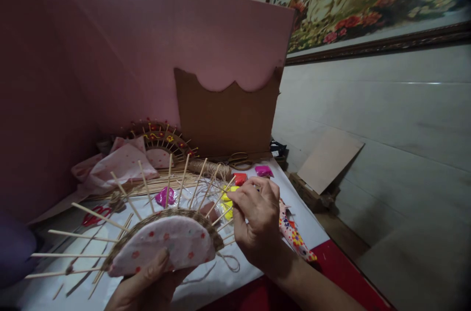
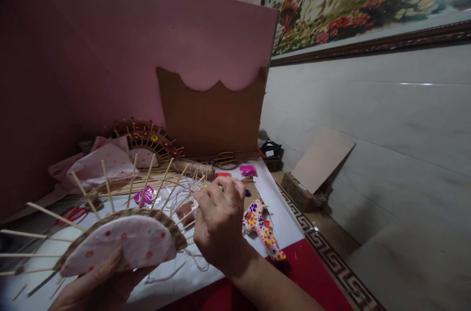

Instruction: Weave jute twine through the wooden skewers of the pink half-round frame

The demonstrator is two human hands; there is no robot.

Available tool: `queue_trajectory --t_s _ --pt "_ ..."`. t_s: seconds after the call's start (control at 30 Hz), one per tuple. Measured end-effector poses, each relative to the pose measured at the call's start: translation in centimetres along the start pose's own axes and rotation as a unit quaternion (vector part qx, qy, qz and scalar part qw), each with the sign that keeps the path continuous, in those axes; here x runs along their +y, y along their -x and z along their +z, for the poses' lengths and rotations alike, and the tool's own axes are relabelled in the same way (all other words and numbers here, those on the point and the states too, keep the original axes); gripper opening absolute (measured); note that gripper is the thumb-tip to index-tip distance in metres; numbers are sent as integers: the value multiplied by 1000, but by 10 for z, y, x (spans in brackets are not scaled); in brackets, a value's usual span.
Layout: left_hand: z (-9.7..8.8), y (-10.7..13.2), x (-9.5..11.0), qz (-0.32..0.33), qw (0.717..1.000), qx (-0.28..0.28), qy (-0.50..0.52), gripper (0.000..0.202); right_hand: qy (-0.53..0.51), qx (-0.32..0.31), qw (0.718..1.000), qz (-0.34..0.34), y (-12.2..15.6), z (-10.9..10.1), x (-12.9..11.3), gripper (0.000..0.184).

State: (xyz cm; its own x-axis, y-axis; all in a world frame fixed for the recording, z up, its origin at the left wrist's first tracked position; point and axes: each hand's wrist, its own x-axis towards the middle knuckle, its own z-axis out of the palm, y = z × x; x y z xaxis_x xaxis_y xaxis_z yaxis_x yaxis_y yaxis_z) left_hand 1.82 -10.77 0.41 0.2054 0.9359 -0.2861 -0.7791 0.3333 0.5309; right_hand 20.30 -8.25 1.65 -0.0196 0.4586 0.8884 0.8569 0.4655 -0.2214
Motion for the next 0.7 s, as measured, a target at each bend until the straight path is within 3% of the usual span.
queue_trajectory --t_s 0.1,0.3,0.5,0.7 --pt "1 2 1 -11 999 -32 -23 52 0 -3 1000 1 0 0 0 18" --pt "2 4 1 -11 999 37 -19 57 3 4 1000 2 -1 -1 -2 17" --pt "2 0 0 -12 1000 11 -4 57 4 -1 1000 5 -1 -1 -3 19" --pt "6 3 -2 15 1000 23 -14 57 0 -5 1000 7 1 1 -1 19"
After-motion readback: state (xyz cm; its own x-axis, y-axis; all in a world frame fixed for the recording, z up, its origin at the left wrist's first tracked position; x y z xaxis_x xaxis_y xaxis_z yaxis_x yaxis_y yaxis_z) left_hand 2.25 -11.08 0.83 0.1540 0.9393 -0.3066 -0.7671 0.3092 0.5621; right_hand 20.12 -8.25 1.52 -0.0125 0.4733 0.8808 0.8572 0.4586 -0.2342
